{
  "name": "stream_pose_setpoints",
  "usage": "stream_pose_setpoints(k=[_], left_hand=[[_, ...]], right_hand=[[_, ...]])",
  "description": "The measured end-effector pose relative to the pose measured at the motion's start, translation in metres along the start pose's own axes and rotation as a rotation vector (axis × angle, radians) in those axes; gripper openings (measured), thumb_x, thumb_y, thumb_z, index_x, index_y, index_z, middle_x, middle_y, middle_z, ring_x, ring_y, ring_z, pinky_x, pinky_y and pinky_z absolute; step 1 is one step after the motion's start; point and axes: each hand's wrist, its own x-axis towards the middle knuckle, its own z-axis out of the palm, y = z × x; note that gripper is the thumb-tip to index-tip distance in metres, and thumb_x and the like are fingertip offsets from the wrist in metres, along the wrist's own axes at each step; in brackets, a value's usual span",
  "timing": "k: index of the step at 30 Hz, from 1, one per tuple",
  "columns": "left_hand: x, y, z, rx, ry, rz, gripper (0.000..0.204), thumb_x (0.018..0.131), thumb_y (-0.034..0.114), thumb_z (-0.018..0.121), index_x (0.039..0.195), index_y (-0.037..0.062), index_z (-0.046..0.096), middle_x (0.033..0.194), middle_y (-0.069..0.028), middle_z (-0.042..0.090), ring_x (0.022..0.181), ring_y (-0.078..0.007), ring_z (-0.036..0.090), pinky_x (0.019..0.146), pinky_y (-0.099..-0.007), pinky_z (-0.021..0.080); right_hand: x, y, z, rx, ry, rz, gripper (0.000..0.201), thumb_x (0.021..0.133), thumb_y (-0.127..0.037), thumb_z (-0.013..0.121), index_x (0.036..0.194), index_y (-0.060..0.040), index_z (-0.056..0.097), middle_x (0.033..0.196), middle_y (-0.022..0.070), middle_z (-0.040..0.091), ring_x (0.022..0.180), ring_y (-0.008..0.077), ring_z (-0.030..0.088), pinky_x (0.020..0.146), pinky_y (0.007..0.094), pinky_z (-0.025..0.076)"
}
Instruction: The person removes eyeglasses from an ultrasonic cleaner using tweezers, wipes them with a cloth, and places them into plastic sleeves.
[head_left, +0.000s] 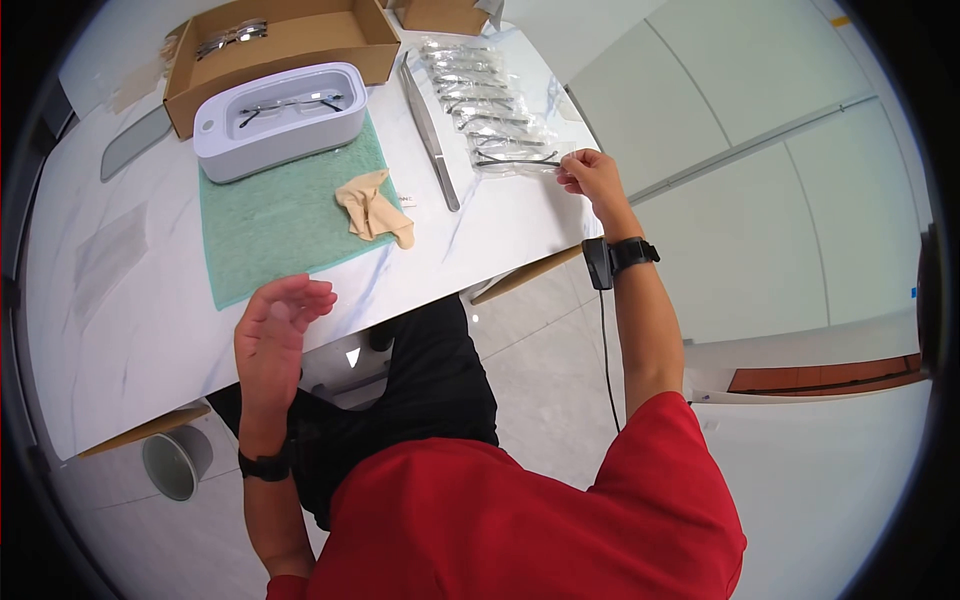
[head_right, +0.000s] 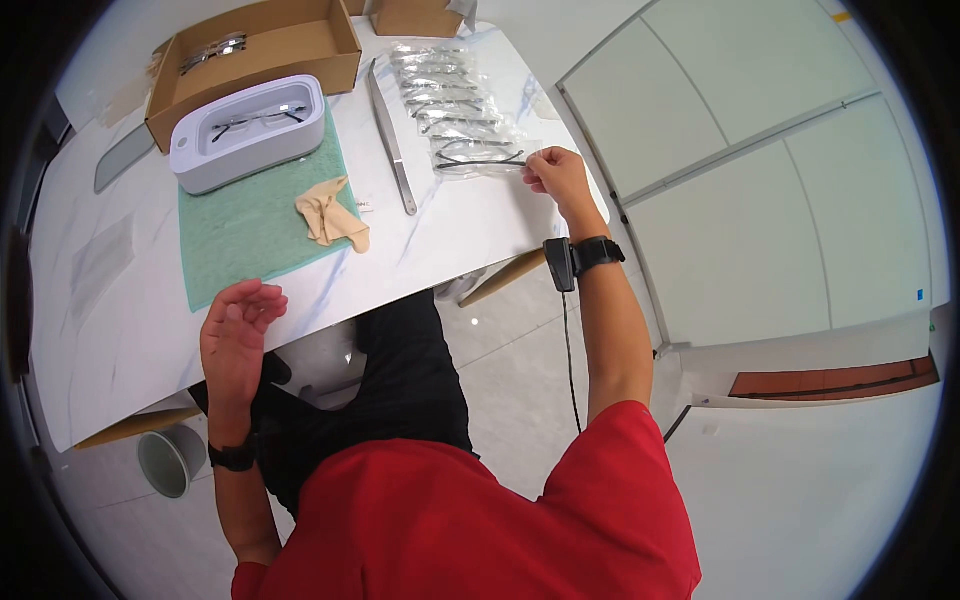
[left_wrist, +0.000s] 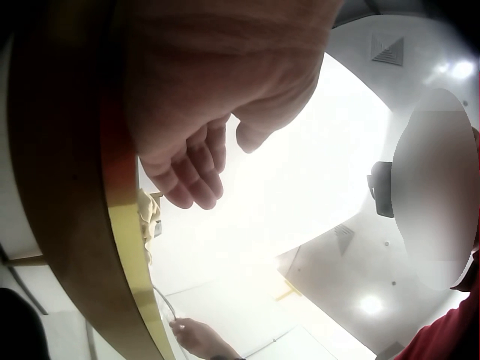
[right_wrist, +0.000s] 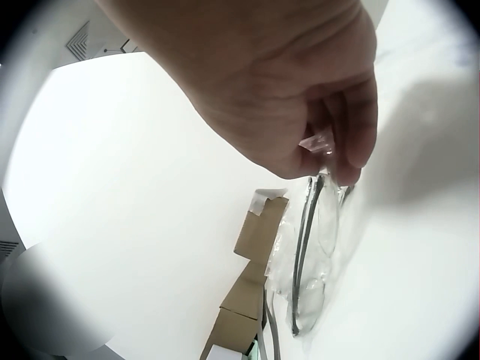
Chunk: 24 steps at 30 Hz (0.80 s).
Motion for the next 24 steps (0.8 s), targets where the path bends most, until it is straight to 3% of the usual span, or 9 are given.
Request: stream_pose_setpoints(k=[9,15,18,19,21,24], left_hand=[[0.000,0.000,0.001,0.018,0.021,-0.008,0.032,0.109,0.018,0.045,0.131,-0.0036,0.057,0.120,-0.0180,0.067,0.112,-0.0258,0.065,0.104,-0.0429,0.049],[-0.001,0.000,0.002,0.017,0.028,0.000,0.032,0.109,0.017,0.046,0.130,-0.0042,0.057,0.120,-0.0182,0.067,0.112,-0.0258,0.066,0.104,-0.0423,0.050],[-0.001,0.000,0.003,0.019,0.041,-0.002,0.032,0.109,0.017,0.046,0.129,-0.0045,0.057,0.119,-0.0181,0.067,0.112,-0.0258,0.065,0.104,-0.0416,0.050],[-0.001,0.001,0.005,0.026,0.046,-0.006,0.032,0.108,0.017,0.047,0.129,-0.0047,0.057,0.119,-0.0179,0.068,0.112,-0.0258,0.065,0.104,-0.0414,0.050],[-0.001,0.001,0.008,0.059,0.056,-0.003,0.032,0.109,0.018,0.047,0.129,-0.0048,0.057,0.118,-0.0178,0.068,0.112,-0.0255,0.065,0.103,-0.0416,0.050],[-0.003,0.004,0.010,0.120,0.076,-0.025,0.031,0.109,0.018,0.048,0.128,-0.0049,0.057,0.118,-0.0175,0.068,0.111,-0.0252,0.065,0.103,-0.0421,0.050]], right_hand=[[0.009,0.020,-0.003,-0.089,0.066,-0.024,0.018,0.089,-0.014,0.071,0.092,0.0032,0.067,0.083,0.0100,0.072,0.069,0.0161,0.071,0.062,0.0279,0.058],[0.007,0.020,-0.002,-0.163,0.123,-0.035,0.030,0.088,-0.020,0.076,0.103,0.0046,0.068,0.086,0.0104,0.072,0.067,0.0168,0.070,0.062,0.0291,0.058],[0.004,0.026,-0.005,-0.310,0.333,-0.212,0.045,0.084,-0.029,0.079,0.115,0.0025,0.068,0.093,0.0114,0.073,0.069,0.0172,0.068,0.062,0.0301,0.054],[0.003,0.028,-0.008,-0.305,0.326,-0.214,0.045,0.084,-0.029,0.079,0.115,0.0025,0.068,0.093,0.0114,0.073,0.069,0.0172,0.068,0.062,0.0301,0.054],[-0.001,0.033,-0.006,-0.353,0.426,-0.408,0.040,0.086,-0.026,0.079,0.114,0.0018,0.068,0.094,0.0103,0.073,0.069,0.0133,0.064,0.061,0.0260,0.050],[-0.027,0.010,0.010,-0.103,0.350,-0.427,0.025,0.092,-0.016,0.075,0.110,0.0003,0.070,0.091,0.0044,0.071,0.069,0.0062,0.058,0.063,0.0213,0.047]])
